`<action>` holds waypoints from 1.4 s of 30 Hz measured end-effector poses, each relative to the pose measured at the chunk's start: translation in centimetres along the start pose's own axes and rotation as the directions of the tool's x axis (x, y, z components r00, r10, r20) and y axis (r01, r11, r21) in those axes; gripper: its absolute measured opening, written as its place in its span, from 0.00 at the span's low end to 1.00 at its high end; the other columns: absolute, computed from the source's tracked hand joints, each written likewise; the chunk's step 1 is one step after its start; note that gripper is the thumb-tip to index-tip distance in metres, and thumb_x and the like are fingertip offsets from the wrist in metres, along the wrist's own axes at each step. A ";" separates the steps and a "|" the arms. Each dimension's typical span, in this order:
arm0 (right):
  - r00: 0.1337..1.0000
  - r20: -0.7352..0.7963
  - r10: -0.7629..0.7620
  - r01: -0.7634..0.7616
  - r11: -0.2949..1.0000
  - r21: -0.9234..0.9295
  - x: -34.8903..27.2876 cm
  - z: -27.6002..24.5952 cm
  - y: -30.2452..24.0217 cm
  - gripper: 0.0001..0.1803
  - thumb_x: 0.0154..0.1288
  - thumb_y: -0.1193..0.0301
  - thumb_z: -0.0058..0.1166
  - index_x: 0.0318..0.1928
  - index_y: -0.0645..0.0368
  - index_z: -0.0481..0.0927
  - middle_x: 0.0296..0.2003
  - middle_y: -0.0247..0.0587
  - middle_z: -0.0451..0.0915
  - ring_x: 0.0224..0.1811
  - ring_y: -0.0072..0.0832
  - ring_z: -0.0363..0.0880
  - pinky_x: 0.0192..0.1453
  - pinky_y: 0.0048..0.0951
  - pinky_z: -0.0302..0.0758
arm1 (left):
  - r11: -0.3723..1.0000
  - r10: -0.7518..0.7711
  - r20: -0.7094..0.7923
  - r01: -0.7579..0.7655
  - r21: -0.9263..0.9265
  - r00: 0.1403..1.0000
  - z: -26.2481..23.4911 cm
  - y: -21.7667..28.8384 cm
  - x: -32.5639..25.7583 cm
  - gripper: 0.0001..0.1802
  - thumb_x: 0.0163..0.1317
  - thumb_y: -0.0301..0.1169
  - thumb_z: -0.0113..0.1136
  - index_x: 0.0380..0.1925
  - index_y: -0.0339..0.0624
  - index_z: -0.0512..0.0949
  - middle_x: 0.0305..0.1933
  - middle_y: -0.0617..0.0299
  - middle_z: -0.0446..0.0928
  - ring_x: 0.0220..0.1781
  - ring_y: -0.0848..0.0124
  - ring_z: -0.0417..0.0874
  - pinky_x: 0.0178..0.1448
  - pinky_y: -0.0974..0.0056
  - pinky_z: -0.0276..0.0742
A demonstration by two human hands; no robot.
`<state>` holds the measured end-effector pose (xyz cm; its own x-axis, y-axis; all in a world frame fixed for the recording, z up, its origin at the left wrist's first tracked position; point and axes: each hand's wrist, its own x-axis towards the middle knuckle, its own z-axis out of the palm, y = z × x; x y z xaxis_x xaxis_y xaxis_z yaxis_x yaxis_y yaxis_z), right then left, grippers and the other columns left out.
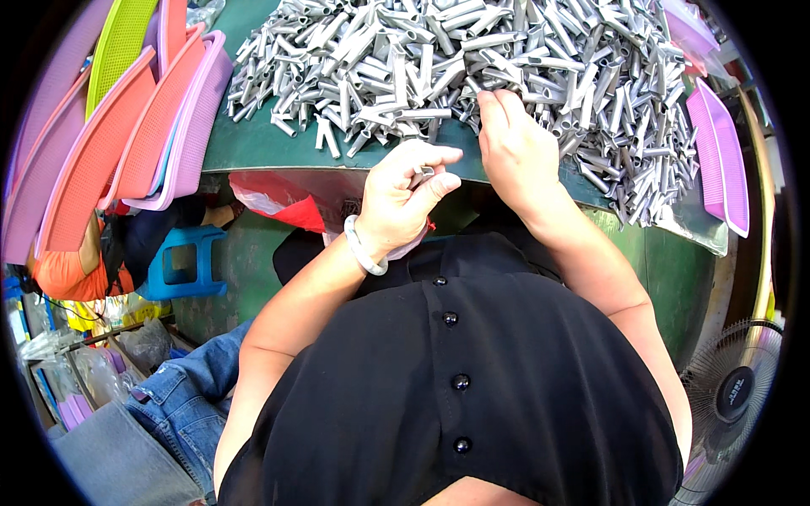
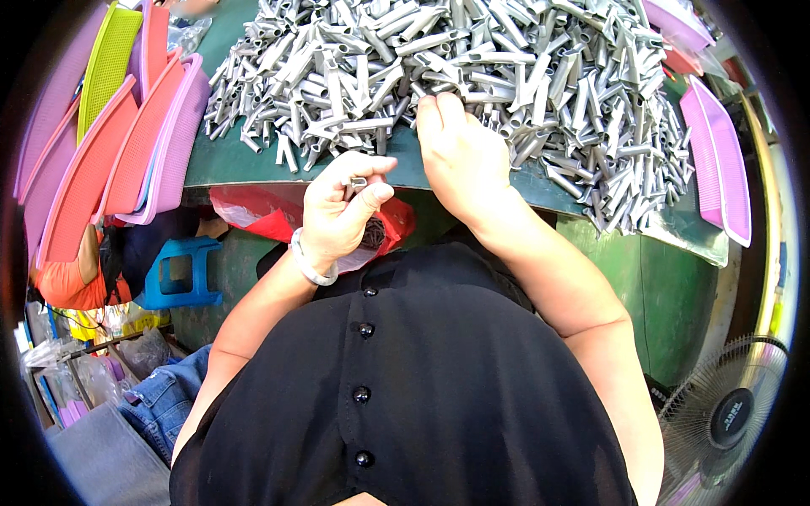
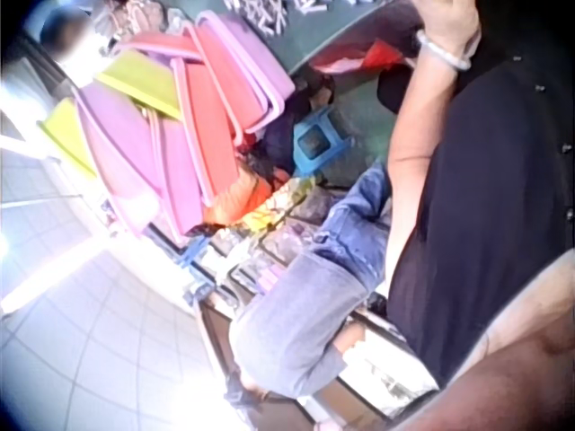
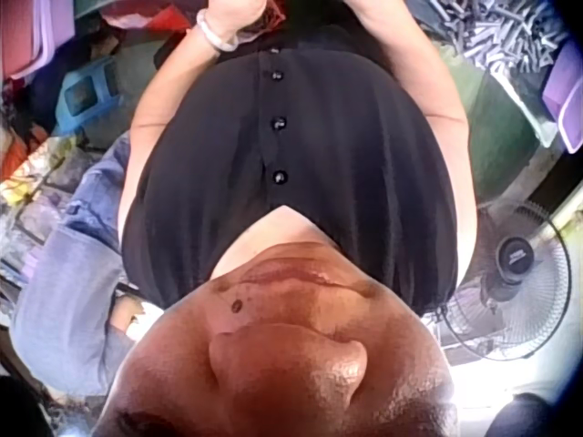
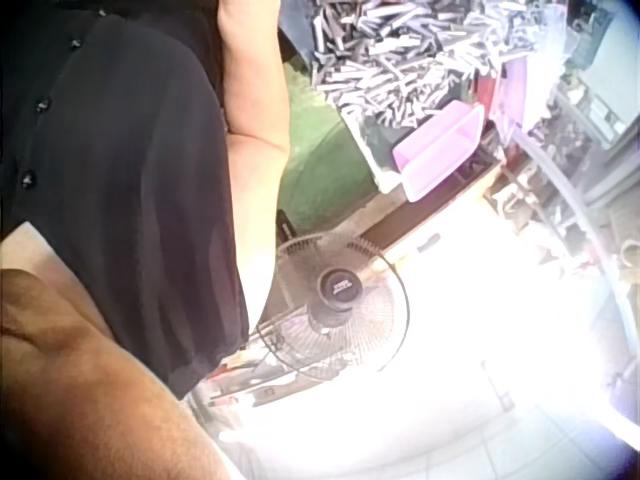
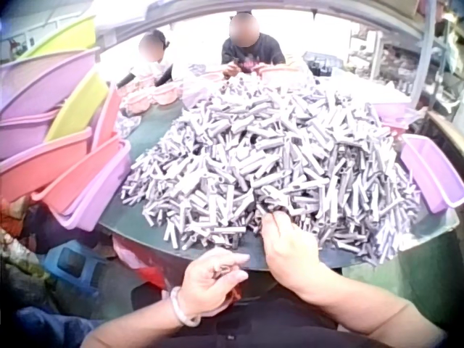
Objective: The person repeatedly picks up small silver metal parts from a large pile on a table, joins two pieces together by hand, and places the assembled pair into a red plastic bag. The person continues this repetitive assembly process throughout the clip.
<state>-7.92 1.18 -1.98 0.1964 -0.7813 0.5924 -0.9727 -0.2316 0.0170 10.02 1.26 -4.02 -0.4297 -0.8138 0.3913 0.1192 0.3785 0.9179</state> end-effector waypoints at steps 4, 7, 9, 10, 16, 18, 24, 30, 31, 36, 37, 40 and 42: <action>0.994 -0.111 -0.018 0.037 0.985 0.168 -0.3 -0.7 0.4 0.23 0.52 0.77 0.53 0.52 0.62 0.73 0.38 0.40 0.77 0.32 0.31 0.79 0.34 0.27 0.77 | 0.988 0.149 -0.028 -0.148 0.036 0.988 0.3 -0.4 0.7 0.10 0.56 0.24 0.64 0.40 0.38 0.80 0.34 0.62 0.73 0.34 0.73 0.73 0.39 0.71 0.70; 0.991 -0.131 -0.018 0.058 0.948 0.313 -0.7 -1.5 0.4 0.28 0.49 0.82 0.54 0.55 0.62 0.71 0.36 0.42 0.78 0.34 0.36 0.75 0.39 0.32 0.75 | 0.976 0.065 -0.023 -0.059 0.210 0.998 0.1 -0.2 0.9 0.12 0.55 0.27 0.65 0.41 0.39 0.80 0.32 0.61 0.72 0.32 0.72 0.72 0.38 0.69 0.70; 0.995 -0.083 -0.048 0.076 0.924 0.374 -0.8 -2.1 0.8 0.29 0.49 0.82 0.54 0.56 0.61 0.71 0.34 0.42 0.78 0.35 0.36 0.74 0.38 0.32 0.74 | 0.971 -0.016 -0.085 0.036 0.238 0.996 0.5 0.1 1.3 0.14 0.54 0.28 0.67 0.41 0.40 0.80 0.31 0.61 0.71 0.31 0.72 0.70 0.37 0.68 0.70; 0.996 -0.059 -0.065 0.083 0.911 0.404 -0.8 -2.5 1.0 0.29 0.49 0.82 0.54 0.56 0.61 0.71 0.33 0.41 0.78 0.35 0.36 0.74 0.38 0.32 0.74 | 0.965 -0.057 -0.116 0.084 0.249 0.992 0.8 0.2 1.5 0.15 0.53 0.29 0.68 0.41 0.40 0.80 0.31 0.61 0.71 0.31 0.72 0.70 0.36 0.67 0.70; 0.985 -0.106 -0.134 0.171 0.780 0.603 -0.8 -3.3 1.2 0.30 0.49 0.82 0.55 0.57 0.58 0.71 0.35 0.42 0.78 0.41 0.41 0.74 0.46 0.36 0.72 | 0.930 -0.022 -0.025 0.030 0.366 0.999 0.9 -0.3 1.6 0.13 0.50 0.23 0.67 0.38 0.39 0.80 0.27 0.61 0.75 0.26 0.71 0.75 0.33 0.68 0.72; 0.980 -0.185 -0.079 0.188 0.689 0.700 -0.6 -3.1 1.4 0.31 0.48 0.83 0.56 0.57 0.57 0.71 0.40 0.44 0.77 0.44 0.43 0.74 0.50 0.37 0.72 | 0.952 -0.061 -0.038 0.070 0.299 0.997 0.7 -0.6 1.4 0.12 0.50 0.22 0.66 0.37 0.39 0.80 0.28 0.60 0.77 0.28 0.71 0.76 0.34 0.69 0.72; 0.999 0.014 0.047 -0.034 0.470 0.882 -2.0 -2.7 0.9 0.30 0.54 0.84 0.56 0.59 0.57 0.70 0.37 0.42 0.79 0.37 0.34 0.80 0.42 0.29 0.78 | 0.982 -0.014 -0.058 0.025 0.186 0.998 1.0 -0.3 0.9 0.12 0.51 0.20 0.65 0.37 0.38 0.79 0.30 0.60 0.77 0.31 0.71 0.77 0.37 0.67 0.73; 0.997 -0.067 0.030 0.043 0.495 0.868 -2.1 -2.5 0.8 0.29 0.53 0.85 0.57 0.57 0.59 0.71 0.35 0.41 0.79 0.37 0.32 0.81 0.43 0.29 0.77 | 0.941 0.100 -0.029 -0.085 0.329 0.995 0.9 0.7 0.9 0.11 0.50 0.20 0.65 0.36 0.39 0.79 0.30 0.59 0.76 0.30 0.67 0.77 0.35 0.66 0.72; 0.997 -0.066 0.036 0.041 0.482 0.875 -2.1 -2.5 0.7 0.28 0.53 0.85 0.57 0.57 0.59 0.72 0.35 0.41 0.79 0.37 0.32 0.81 0.43 0.29 0.77 | 0.933 0.118 -0.025 -0.102 0.346 0.993 0.9 0.9 1.0 0.11 0.50 0.20 0.65 0.36 0.39 0.79 0.30 0.59 0.76 0.30 0.66 0.77 0.35 0.66 0.72; 0.999 -0.040 -0.003 0.037 0.471 0.881 -2.0 -2.6 0.8 0.27 0.53 0.84 0.58 0.56 0.60 0.72 0.37 0.42 0.79 0.36 0.29 0.80 0.42 0.27 0.77 | 0.906 0.159 -0.016 -0.139 0.399 0.987 0.6 1.3 1.0 0.11 0.50 0.22 0.65 0.36 0.39 0.79 0.30 0.59 0.76 0.30 0.65 0.76 0.34 0.66 0.71; 1.000 -0.003 0.014 -0.004 0.456 0.890 -2.0 -2.5 1.0 0.26 0.54 0.83 0.58 0.55 0.60 0.72 0.39 0.44 0.78 0.37 0.31 0.80 0.42 0.28 0.77 | 0.903 0.163 -0.013 -0.144 0.405 0.987 0.5 1.4 1.0 0.11 0.50 0.22 0.65 0.36 0.39 0.79 0.30 0.59 0.76 0.30 0.65 0.76 0.34 0.66 0.71; 0.998 0.051 0.048 -0.069 0.589 0.805 -2.0 -1.6 1.4 0.23 0.56 0.79 0.57 0.55 0.62 0.72 0.45 0.49 0.76 0.40 0.38 0.80 0.42 0.32 0.78 | 0.928 0.142 -0.042 -0.119 0.354 0.989 0.5 1.2 0.9 0.10 0.51 0.23 0.66 0.35 0.38 0.79 0.32 0.60 0.76 0.31 0.67 0.76 0.34 0.66 0.71; 0.999 0.007 0.040 -0.038 0.848 0.529 -2.1 -0.4 1.1 0.22 0.57 0.77 0.56 0.54 0.63 0.71 0.48 0.52 0.74 0.42 0.43 0.79 0.43 0.35 0.78 | 0.959 0.091 -0.044 -0.076 0.274 0.995 0.4 0.3 0.5 0.09 0.57 0.23 0.62 0.39 0.38 0.76 0.33 0.62 0.77 0.33 0.73 0.76 0.35 0.70 0.72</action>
<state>-9.45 2.85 -2.86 0.1576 -0.7939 0.5873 -0.7666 -0.4733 -0.4340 9.49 1.14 -3.54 -0.3777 -0.7943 0.4759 -0.0982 0.5454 0.8324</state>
